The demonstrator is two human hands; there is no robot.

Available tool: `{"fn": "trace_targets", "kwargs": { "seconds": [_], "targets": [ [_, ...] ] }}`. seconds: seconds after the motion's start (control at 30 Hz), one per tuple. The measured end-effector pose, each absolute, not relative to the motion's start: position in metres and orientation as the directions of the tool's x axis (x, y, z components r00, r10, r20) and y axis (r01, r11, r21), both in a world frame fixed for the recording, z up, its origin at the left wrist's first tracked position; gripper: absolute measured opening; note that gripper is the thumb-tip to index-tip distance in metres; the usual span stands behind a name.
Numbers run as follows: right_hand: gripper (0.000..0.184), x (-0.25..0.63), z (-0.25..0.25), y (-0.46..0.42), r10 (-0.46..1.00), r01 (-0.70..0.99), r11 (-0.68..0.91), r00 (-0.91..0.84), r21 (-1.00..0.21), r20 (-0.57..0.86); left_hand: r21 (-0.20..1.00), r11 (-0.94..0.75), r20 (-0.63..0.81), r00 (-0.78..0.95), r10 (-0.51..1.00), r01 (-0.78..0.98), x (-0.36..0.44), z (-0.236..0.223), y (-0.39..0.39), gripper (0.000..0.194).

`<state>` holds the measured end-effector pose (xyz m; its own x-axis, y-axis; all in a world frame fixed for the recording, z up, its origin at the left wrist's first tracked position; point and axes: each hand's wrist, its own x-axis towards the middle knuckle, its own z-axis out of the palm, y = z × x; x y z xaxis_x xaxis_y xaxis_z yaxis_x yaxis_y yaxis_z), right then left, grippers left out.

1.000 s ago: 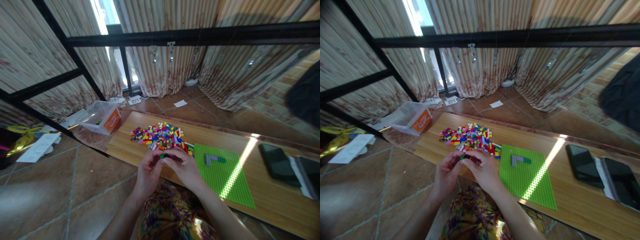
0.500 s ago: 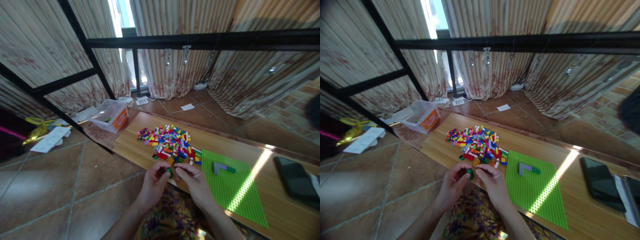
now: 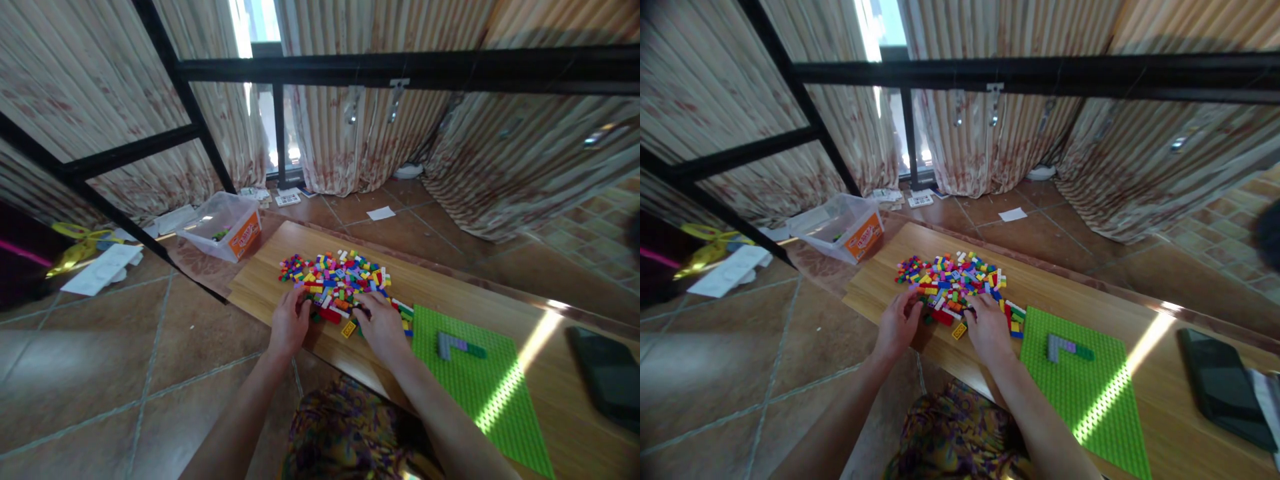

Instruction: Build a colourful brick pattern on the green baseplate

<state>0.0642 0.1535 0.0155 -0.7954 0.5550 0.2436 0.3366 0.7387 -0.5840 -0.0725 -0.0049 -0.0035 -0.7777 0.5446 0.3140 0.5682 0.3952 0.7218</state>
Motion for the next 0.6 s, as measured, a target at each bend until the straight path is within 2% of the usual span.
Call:
{"fn": "trace_targets", "kwargs": {
  "seconds": [0.17,0.23,0.37,0.47,0.6],
  "targets": [
    [0.025,0.061,0.015,0.157,0.563,0.329,0.747,-0.775,-0.577,0.288,0.664,0.495,0.315,-0.81,0.495,0.561,-0.088,0.002,0.002,0.033],
    [0.025,0.061,0.015,0.155,0.573,0.328,0.735,-0.768,-0.594,0.285,0.617,0.539,0.289,-0.802,0.522,0.573,-0.097,0.002,0.006,0.036],
    [0.024,0.063,0.015,0.149,0.592,0.325,0.706,-0.758,-0.629,0.272,0.56,0.549,0.245,-0.757,0.606,0.621,-0.11,-0.001,0.01,0.027],
    [0.023,0.066,0.019,0.148,0.617,0.325,0.674,-0.742,-0.663,0.263,0.582,0.543,0.24,-0.766,0.596,0.605,-0.114,-0.002,0.007,0.018],
    [0.022,0.066,0.029,0.145,0.638,0.285,0.624,-0.724,-0.728,0.263,0.691,0.469,0.246,-0.789,0.562,0.55,-0.107,0.005,-0.001,0.017]
  ]
}}
